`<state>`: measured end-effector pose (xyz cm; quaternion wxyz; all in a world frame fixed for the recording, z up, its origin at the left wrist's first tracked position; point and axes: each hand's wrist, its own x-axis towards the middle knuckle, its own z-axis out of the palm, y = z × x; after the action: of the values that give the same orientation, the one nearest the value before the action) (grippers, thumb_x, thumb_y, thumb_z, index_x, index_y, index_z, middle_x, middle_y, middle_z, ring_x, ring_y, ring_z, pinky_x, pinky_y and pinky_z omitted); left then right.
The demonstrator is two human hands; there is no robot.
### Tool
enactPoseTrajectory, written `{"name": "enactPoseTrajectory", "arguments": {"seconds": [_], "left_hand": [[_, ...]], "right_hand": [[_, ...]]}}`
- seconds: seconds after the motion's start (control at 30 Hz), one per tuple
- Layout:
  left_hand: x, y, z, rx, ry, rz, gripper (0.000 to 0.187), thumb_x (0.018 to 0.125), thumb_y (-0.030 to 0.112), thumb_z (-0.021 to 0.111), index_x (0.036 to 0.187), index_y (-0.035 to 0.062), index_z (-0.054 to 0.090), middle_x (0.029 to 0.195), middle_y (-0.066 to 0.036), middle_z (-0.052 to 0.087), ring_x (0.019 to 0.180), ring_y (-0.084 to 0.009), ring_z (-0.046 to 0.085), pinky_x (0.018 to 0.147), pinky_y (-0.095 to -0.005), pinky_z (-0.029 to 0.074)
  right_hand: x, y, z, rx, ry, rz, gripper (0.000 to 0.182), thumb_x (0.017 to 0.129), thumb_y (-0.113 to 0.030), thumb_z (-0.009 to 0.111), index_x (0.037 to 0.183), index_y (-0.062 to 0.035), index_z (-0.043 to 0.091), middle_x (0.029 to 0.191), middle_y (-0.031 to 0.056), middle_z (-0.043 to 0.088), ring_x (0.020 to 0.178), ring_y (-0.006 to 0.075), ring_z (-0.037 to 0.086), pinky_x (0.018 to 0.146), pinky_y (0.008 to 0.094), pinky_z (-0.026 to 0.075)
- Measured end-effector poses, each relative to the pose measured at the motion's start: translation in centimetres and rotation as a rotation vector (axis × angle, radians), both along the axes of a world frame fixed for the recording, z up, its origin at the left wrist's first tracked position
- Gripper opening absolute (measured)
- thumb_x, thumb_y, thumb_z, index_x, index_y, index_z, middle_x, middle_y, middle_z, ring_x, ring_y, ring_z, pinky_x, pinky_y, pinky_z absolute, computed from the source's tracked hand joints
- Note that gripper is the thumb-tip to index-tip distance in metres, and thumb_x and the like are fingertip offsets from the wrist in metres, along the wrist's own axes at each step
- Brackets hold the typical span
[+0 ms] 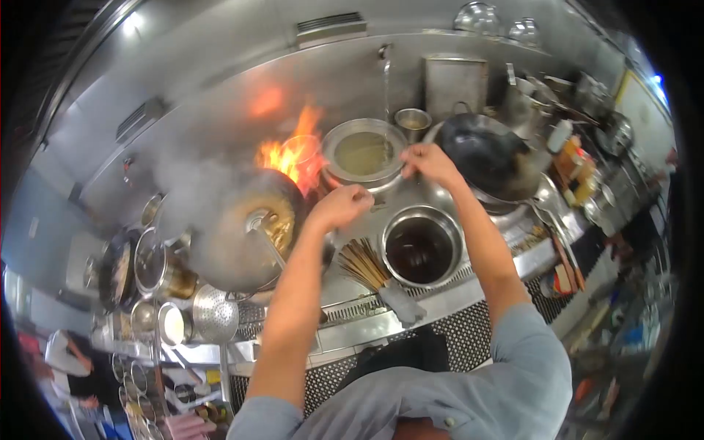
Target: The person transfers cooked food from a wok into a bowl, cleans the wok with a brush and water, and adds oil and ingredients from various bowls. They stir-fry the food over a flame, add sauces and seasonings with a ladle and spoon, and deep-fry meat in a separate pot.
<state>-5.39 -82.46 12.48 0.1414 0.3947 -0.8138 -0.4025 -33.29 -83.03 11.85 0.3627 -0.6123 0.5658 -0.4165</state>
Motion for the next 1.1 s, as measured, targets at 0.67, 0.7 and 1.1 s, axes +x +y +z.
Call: {"name": "enactPoseTrajectory", "arguments": {"seconds": [0.67,0.7,1.1], "left_hand": [[-10.3,-14.6,-24.9,-0.355,-0.269,0.104,0.027,0.088,0.029,0.061,0.078,0.0051,0.066,0.073,-0.013,0.066,0.071,-0.0326,0.065,0.059,-0.0452,0.049],[-10.5,-15.6,-27.4,-0.425,-0.328,0.142,0.028,0.087,0.030,0.060,0.074,0.0057,0.066,0.070,-0.013,0.066,0.069,-0.0331,0.065,0.059,-0.0461,0.049],[-10.8,-17.6,-35.9,-0.099,-0.192,0.524,0.018,0.079,0.021,0.062,0.084,0.0067,0.072,0.081,-0.012,0.067,0.078,-0.0280,0.065,0.068,-0.0409,0.053]], "right_hand": [[0.0,-23.6,-13.5,0.450,0.355,0.793,0.028,0.088,-0.028,0.064,0.097,-0.0021,0.069,0.083,0.0095,0.069,0.069,0.0182,0.066,0.062,0.0357,0.053],[-0.5,-24.7,-13.7,0.545,0.355,0.713,0.028,0.089,-0.027,0.064,0.100,-0.0025,0.069,0.088,0.0102,0.070,0.075,0.0189,0.067,0.067,0.0360,0.054],[2.2,-27.3,-15.6,0.435,0.170,0.974,0.022,0.090,-0.009,0.053,0.105,0.0012,0.065,0.084,0.0123,0.066,0.067,0.0264,0.066,0.057,0.0373,0.053]]}}
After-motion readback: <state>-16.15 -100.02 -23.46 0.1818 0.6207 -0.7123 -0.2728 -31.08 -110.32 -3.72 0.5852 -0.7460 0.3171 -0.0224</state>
